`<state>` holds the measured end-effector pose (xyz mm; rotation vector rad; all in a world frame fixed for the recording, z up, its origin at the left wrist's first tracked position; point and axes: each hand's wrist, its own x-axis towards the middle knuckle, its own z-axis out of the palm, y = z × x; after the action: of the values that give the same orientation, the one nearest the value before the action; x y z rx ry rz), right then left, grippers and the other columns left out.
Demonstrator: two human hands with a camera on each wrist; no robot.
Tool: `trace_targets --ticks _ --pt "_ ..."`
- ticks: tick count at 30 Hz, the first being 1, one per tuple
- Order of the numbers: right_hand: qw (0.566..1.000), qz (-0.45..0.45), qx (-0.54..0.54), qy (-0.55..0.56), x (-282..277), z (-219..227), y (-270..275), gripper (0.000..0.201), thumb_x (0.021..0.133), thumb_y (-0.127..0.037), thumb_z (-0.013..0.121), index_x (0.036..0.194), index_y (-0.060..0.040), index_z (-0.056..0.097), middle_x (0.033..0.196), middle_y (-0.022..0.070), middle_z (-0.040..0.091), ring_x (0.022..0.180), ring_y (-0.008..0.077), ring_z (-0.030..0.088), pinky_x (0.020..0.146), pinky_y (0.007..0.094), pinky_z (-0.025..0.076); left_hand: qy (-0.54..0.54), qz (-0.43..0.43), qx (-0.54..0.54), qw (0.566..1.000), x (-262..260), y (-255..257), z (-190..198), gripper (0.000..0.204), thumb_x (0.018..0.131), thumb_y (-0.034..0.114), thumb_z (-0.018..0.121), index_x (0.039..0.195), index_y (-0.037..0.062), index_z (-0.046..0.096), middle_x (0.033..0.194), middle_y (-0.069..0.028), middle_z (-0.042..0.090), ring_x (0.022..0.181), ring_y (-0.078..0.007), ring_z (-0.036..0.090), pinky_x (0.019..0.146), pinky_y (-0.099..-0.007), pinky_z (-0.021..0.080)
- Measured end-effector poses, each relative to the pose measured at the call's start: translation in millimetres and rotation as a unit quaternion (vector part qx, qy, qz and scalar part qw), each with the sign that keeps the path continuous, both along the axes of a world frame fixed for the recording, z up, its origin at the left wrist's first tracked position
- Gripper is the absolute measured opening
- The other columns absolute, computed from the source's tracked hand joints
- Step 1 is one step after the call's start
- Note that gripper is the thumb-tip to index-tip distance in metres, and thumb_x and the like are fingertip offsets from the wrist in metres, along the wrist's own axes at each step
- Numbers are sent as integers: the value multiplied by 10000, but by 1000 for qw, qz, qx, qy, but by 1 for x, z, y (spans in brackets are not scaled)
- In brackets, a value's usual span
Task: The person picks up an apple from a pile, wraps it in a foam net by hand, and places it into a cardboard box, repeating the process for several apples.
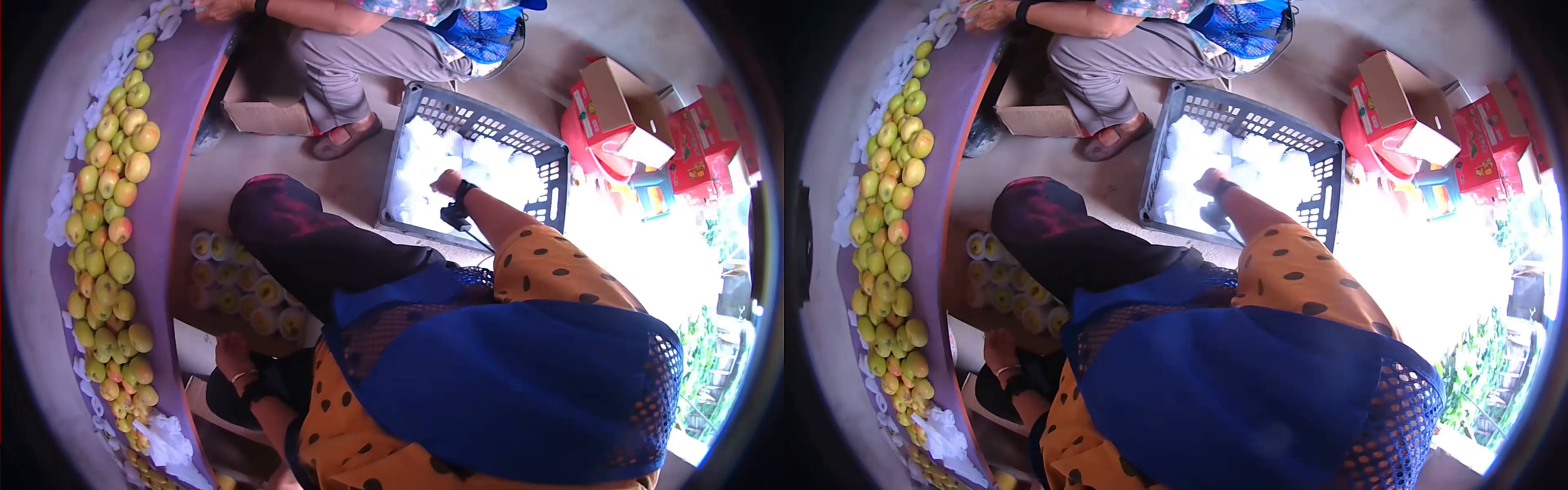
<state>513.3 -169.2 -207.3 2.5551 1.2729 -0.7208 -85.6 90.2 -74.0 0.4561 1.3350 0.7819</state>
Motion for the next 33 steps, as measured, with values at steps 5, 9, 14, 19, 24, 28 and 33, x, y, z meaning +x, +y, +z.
trace_targets --ticks 5,9,14,19,24,28,33 --pt "819 -350 233 392 -8 164 26 307 755 -324 580 866 -38 572 597 67 550 408 154 516 383 251 443 6 32 4 999 20 -7 15 235 824 325 504 895 102 520 882 -81 557 789 -254 528 723 -347 424" --pt "640 -216 323 663 -43 243 84 369 718 -281 660 964 -47 515 974 75 525 798 178 539 639 316 485 -21 -9 100 995 30 -14 27 172 869 222 425 897 70 502 840 -78 551 726 -210 554 610 -293 461" --pt "550 -22 300 779 -159 310 175 374 680 -88 676 977 -60 449 958 62 513 805 139 538 669 259 478 -19 -37 246 968 72 -42 85 124 815 119 523 915 45 521 836 -58 564 750 -168 569 618 -263 483" --pt "618 75 154 767 -282 283 231 359 644 64 600 949 -53 449 870 50 521 787 131 540 655 242 462 -137 30 313 939 94 -75 110 302 807 91 519 1100 77 452 1049 -106 525 879 -201 555 678 -283 475" --pt "644 130 77 750 -357 234 242 352 622 45 565 941 -53 451 837 47 499 746 121 519 611 239 451 -149 132 327 924 81 -76 91 408 758 -16 493 1156 24 416 1104 -96 493 995 -186 497 794 -291 446" --pt "665 182 62 722 -377 201 236 356 610 22 567 944 -48 465 774 66 510 632 121 510 511 249 424 -32 141 282 948 62 -77 60 337 770 -38 439 1103 1 458 1047 -80 522 950 -156 518 812 -238 424" --pt "686 166 132 696 -389 180 233 278 689 -21 538 961 -47 484 807 50 522 690 115 515 559 244 431 -36 142 207 967 51 -77 49 260 817 28 436 1071 2 485 935 -72 569 878 -169 554 800 -258 434"
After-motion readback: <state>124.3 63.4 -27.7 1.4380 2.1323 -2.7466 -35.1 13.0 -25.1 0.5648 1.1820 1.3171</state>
